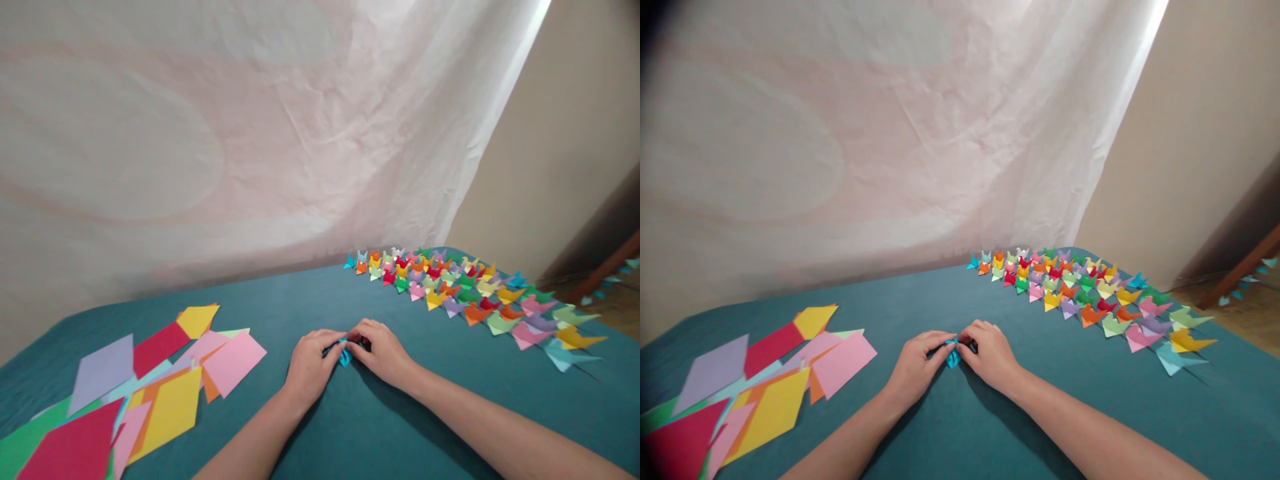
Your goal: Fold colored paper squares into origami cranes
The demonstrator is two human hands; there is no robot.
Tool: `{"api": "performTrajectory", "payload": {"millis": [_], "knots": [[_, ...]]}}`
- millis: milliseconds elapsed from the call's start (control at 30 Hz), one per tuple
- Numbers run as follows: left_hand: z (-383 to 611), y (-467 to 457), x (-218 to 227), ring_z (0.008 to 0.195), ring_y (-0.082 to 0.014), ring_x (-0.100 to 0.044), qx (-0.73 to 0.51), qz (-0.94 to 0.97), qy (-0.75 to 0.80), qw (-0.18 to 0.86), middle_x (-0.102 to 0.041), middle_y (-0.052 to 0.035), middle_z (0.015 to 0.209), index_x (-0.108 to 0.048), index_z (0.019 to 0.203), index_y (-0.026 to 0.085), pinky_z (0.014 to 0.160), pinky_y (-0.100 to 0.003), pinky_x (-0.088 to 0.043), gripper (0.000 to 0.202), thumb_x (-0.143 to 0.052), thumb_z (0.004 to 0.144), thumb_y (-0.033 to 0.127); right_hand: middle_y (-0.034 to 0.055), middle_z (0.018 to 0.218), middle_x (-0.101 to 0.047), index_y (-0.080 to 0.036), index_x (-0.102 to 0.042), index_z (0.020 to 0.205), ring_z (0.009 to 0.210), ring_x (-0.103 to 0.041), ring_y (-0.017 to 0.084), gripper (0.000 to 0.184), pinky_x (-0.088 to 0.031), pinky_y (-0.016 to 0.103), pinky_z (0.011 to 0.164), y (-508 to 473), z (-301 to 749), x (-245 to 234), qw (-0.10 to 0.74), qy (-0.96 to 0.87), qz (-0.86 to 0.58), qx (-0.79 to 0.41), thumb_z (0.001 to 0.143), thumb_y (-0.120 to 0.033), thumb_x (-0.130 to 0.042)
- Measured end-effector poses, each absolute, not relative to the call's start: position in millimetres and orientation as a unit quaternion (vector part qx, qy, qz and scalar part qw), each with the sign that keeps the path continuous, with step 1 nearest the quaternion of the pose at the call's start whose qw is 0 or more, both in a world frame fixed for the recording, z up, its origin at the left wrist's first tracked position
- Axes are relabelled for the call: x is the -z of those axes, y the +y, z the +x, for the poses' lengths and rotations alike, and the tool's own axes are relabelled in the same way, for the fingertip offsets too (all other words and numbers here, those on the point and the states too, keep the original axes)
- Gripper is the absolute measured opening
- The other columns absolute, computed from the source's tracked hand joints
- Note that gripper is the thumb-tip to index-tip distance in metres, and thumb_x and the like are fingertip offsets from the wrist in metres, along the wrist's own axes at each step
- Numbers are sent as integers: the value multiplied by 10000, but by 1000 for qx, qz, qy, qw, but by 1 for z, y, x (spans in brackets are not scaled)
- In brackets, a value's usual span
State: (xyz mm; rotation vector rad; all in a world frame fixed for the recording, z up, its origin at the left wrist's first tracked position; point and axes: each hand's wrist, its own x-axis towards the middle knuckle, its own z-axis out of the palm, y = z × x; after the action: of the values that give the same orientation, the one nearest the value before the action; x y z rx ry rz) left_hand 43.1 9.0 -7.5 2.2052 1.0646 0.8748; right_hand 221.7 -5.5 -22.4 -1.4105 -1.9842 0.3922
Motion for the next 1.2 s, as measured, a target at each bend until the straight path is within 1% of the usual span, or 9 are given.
{"api": "performTrajectory", "payload": {"millis": [300,500,800,967,1200], "knots": [[43,7,7,940,-165,-617,-339,816,380,275,-686,-6,1011,-675,1063,282,871,-269,-456,240,-531,877,234,15,802,-604,-205,-640,817,764,-533,166,55,-380,280,698,-5,222,24,324,-762,-541,-145,813,-250,-608],[43,7,8,939,-165,-615,-341,817,379,270,-686,0,1012,-665,1079,293,868,-272,-458,248,-504,895,252,14,792,-600,-204,-639,817,759,-532,166,62,-383,281,699,-6,221,22,322,-764,-541,-142,818,-246,-594],[43,4,7,945,-169,-609,-342,823,377,253,-681,-6,1013,-680,1041,280,870,-280,-453,235,-488,905,280,16,791,-599,-203,-632,808,759,-532,165,84,-384,282,698,-5,223,24,324,-765,-539,-140,825,-267,-581],[43,5,6,951,-172,-602,-336,825,377,253,-674,-21,1020,-662,1085,270,875,-285,-449,260,-469,911,268,17,788,-597,-201,-634,806,754,-531,165,76,-386,280,696,-6,222,23,325,-763,-540,-142,821,-257,-586],[45,4,5,980,-198,-584,-308,832,395,239,-654,-32,1044,-662,1062,248,891,-308,-444,244,-568,837,237,12,792,-599,-204,-642,817,756,-532,165,45,-386,280,698,-7,221,23,328,-762,-541,-141,794,-197,-604]]}}
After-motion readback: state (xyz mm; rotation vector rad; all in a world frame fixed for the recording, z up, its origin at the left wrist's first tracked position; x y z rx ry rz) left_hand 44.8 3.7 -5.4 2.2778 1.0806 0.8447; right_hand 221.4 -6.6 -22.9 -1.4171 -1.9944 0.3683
